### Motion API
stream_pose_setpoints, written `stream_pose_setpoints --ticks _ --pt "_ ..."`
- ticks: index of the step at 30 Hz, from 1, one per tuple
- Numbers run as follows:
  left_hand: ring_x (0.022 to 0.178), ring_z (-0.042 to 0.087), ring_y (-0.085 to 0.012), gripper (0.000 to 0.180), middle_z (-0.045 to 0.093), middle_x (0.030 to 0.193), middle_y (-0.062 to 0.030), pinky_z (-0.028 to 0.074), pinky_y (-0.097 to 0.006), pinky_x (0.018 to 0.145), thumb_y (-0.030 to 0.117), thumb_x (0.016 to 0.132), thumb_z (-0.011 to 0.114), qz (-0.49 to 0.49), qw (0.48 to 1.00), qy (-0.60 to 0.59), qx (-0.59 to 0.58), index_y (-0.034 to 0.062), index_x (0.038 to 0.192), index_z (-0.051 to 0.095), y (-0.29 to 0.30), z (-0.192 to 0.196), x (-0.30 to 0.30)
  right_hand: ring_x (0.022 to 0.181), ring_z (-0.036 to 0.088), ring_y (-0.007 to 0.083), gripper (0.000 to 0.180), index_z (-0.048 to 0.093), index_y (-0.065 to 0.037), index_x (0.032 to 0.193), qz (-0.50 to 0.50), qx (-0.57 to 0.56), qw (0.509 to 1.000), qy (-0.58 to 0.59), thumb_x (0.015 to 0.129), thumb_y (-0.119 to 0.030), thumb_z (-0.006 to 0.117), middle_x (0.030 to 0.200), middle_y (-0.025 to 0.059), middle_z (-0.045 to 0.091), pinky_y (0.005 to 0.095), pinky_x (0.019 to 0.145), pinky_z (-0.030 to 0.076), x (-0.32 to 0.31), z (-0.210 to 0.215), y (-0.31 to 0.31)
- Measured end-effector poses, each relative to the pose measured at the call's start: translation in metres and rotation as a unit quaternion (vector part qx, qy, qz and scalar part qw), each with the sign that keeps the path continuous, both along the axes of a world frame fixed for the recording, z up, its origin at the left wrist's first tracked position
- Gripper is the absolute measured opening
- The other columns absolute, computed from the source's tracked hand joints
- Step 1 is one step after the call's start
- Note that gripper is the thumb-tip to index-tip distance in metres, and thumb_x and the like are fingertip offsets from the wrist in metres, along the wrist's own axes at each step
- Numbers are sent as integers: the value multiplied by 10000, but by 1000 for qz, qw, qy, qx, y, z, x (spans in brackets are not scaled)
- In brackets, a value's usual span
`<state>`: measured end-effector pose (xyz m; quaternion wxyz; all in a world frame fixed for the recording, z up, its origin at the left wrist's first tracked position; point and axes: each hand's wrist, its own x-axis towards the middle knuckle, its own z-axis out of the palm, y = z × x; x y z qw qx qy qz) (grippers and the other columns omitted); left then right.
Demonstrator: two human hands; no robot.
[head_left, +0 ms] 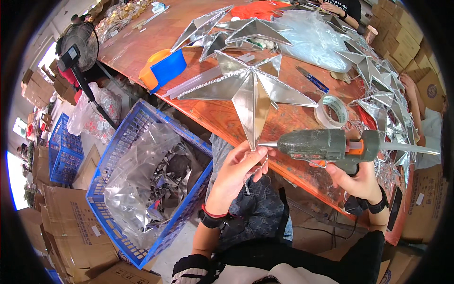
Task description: Use a glue gun to attach beaded strings to decorative silver stars in a workshop.
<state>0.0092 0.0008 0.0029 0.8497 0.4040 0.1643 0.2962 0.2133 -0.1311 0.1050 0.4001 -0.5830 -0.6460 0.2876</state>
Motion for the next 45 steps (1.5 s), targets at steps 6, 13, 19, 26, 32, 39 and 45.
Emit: stream_pose_setpoints --ticks 6,13,19,26,32,39,45 --pt "694 529 -97 137 550 853 -33 398 -196 511 89 865 596 239 914 184 271 9 972 563 -18 -1 6 876 600 197 295 523 34 994 -53 -10 997 45 750 -21 680 965 96 539 295 734 472 -5 -2 0" --pt "765 519 -114 114 552 872 -47 411 -245 699 38 844 596 248 860 178 410 27 925 517 -21 -10 -9 870 595 239 307 572 8 981 -101 -40 994 -9 736 -116 711 945 132 590 334 736 452 -6 -3 -1" --pt "731 519 -100 123 543 781 -44 408 -239 686 134 929 486 117 959 111 232 16 906 511 -28 -3 -19 646 568 135 331 465 23 1089 -29 12 997 -71 809 -62 621 877 109 620 237 536 426 0 -14 5" --pt "698 529 -111 219 539 771 -51 425 -253 676 170 965 427 141 925 182 302 -13 897 527 -35 -9 -22 699 605 175 300 521 9 1030 -57 3 997 -59 792 -106 664 785 96 633 283 617 446 -5 -12 7" --pt "699 554 -115 220 558 763 -65 431 -252 683 157 949 460 170 900 210 343 -24 871 556 -36 -8 -23 545 542 81 267 458 18 1075 11 66 993 -93 846 -51 578 767 93 614 210 476 411 0 -19 10" --pt "698 570 -141 183 574 745 -74 433 -258 688 119 930 478 184 887 207 370 -23 867 575 -37 -9 -22 531 527 76 312 404 13 1108 14 35 997 -72 850 -44 569 779 104 612 199 455 400 0 -20 11" --pt "722 570 -167 117 581 761 -84 435 -273 689 77 894 515 182 860 213 427 -11 870 589 -35 -7 -26 800 610 174 284 480 12 1057 -61 -3 995 -80 812 -15 620 930 121 585 292 730 466 -4 -8 8"
